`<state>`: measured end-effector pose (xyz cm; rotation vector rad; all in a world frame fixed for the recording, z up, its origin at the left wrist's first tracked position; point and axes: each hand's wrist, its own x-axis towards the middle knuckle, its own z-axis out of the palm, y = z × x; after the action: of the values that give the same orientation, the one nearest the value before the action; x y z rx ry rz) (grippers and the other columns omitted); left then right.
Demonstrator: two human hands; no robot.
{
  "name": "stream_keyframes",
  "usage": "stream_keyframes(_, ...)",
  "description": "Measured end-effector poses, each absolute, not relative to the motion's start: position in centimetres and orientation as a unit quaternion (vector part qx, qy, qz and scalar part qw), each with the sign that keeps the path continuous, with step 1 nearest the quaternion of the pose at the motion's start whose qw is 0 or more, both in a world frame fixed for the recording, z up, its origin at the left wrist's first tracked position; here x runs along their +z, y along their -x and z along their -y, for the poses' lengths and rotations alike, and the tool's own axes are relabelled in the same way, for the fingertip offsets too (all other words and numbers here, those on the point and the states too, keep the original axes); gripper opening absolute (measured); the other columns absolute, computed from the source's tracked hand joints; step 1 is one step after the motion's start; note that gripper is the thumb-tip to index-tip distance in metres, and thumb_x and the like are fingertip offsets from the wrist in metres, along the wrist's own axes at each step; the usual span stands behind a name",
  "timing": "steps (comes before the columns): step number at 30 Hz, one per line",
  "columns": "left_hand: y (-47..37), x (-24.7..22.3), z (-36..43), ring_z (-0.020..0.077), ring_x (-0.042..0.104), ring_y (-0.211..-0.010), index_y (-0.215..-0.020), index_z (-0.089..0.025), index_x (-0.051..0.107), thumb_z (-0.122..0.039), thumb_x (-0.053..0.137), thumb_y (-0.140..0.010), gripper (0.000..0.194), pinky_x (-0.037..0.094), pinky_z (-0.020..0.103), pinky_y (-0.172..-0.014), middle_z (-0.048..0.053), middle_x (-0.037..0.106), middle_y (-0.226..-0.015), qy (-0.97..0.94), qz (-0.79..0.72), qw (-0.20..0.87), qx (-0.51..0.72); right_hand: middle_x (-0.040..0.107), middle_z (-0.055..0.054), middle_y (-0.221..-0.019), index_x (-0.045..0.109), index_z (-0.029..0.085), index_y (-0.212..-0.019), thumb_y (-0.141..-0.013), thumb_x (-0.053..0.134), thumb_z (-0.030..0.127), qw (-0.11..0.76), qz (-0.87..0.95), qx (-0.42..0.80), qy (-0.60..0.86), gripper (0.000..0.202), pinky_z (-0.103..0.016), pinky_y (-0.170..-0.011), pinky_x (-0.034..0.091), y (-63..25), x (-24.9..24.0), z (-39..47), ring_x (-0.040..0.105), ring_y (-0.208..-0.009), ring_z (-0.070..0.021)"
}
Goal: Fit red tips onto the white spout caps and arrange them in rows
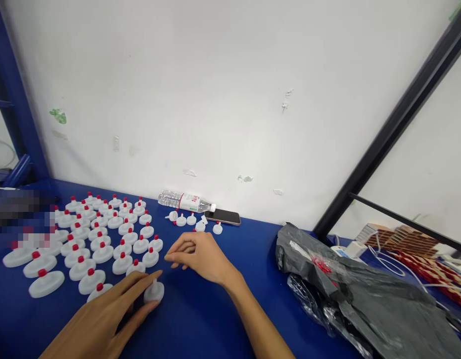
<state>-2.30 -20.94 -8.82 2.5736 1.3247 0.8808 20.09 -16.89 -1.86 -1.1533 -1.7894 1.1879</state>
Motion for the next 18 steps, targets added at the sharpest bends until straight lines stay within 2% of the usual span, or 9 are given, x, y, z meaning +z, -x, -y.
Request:
stream_keyframes(3,2.2,-8.7,21.0,0.0241,0.077,-0.096,-0.124,-0.03,0.068,-0.039,0.04,-0.103,0.036,0.063,0.03,-0.072,0.005,0.072,-0.126,-0.849,-0.453,0.093,0.256,0.075,-0.003,-0.079,0.077,0.017,-0.091,-0.075,0.086,0.049,0.301,0.684,0.524,0.408,0.037,-0.023,-0.063,0.051,-19.8,-1.0,17.7,0.071,-0.072,-0.0152)
stream_keyframes(7,1.8,-8.0,21.0,0.0221,0.075,-0.086,-0.123,-0.028,0.067,-0.033,0.031,-0.104,0.041,0.062,0.036,-0.079,0.006,0.068,-0.123,-0.848,-0.468,0.157,0.194,0.073,-0.001,-0.073,0.081,0.018,-0.092,-0.074,0.088,0.044,0.298,0.698,0.509,0.407,0.032,-0.02,-0.061,0.049,-19.4,-0.7,18.1,0.068,-0.066,-0.0127)
stream_keyframes(11,1.4,-7.2,21.1,0.0228,0.074,-0.082,-0.124,-0.025,0.065,-0.032,0.025,-0.103,0.045,0.061,0.041,-0.078,0.008,0.064,-0.126,-0.847,-0.479,0.171,0.154,0.073,-0.001,-0.072,0.082,0.019,-0.091,-0.075,0.087,0.042,0.304,0.699,0.505,0.404,0.028,-0.021,-0.06,0.049,-19.3,-0.7,18.1,0.067,-0.065,-0.0127)
stream_keyframes(14,1.3,-6.9,21.1,0.023,0.074,-0.082,-0.128,-0.024,0.063,-0.029,0.025,-0.103,0.046,0.061,0.041,-0.078,0.01,0.062,-0.129,-0.845,-0.495,0.159,0.13,0.073,-0.001,-0.073,0.081,0.019,-0.089,-0.077,0.086,0.037,0.299,0.701,0.506,0.405,0.022,-0.021,-0.061,0.049,-19.4,-0.5,18.1,0.067,-0.065,-0.0126)
stream_keyframes(18,1.2,-6.7,21.3,0.0213,0.075,-0.082,-0.128,-0.027,0.064,-0.027,0.028,-0.103,0.044,0.06,0.035,-0.075,0.009,0.063,-0.129,-0.845,-0.504,0.133,0.118,0.073,0.0,-0.072,0.082,0.02,-0.089,-0.078,0.085,0.035,0.297,0.71,0.492,0.408,0.019,-0.02,-0.059,0.045,-19.2,-0.5,18.3,0.065,-0.065,-0.0121)
